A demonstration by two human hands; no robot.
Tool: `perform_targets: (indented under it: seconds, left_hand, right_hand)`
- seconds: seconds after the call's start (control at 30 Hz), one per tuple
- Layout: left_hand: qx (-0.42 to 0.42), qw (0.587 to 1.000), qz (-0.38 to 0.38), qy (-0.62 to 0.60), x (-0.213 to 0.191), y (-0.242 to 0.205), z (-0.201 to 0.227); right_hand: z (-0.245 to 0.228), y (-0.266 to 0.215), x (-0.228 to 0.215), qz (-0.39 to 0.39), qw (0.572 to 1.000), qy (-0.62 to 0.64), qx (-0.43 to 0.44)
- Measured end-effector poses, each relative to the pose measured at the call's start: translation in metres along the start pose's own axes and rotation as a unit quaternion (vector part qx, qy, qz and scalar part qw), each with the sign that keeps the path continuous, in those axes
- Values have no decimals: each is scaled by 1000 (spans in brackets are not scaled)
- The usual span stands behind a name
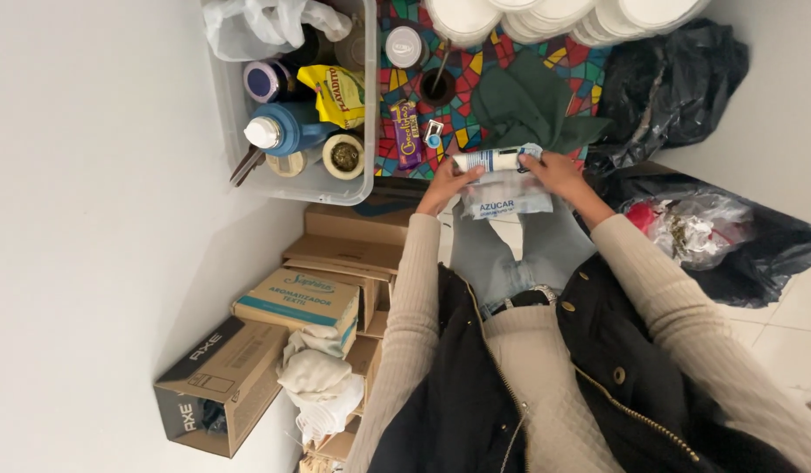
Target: Organizing various production supplies and folding a plastic packet in a storage area.
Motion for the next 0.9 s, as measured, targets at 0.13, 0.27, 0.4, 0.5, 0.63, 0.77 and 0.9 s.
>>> perform_targets:
  seconds: [0.13, 0.27, 0.4, 0.5, 0.63, 0.77, 0.9]
  left_hand:
    - [-20, 1000, 13, -14, -5, 24, -36]
    - [-7, 997, 30, -68, -10, 61, -89]
    - [43, 988, 85, -123, -11, 84, -120]
    - [95, 976, 194, -26, -11, 90, -125]
    - [95, 956, 272, 57, -12, 81, -115]
    - [56, 945, 312, 76, -9, 85, -115]
    - [-3, 904, 372, -211, 17, 68, -154]
  right_hand:
    - [10, 15, 24, -10, 961, 262, 87]
    - [46, 48, 47, -31, 911, 373, 173]
    - [56, 60, 40, -6, 933, 324, 155]
    - [-21, 26, -6, 49, 994, -57, 85]
    - [-69, 1, -14, 212, 964, -155, -49]
    - [-132, 8, 5, 107, 932, -143, -315]
    - [-110, 39, 44, 24, 886, -267, -379]
Point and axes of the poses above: each hand's wrist, its own y-axis towards the middle knuckle, its own x-axis out of the palm, z = x × y, the point moved 4 cm from there along y, towards the middle knuckle, and after that the axes turned 7 degrees about y, right-handed, at the moved point
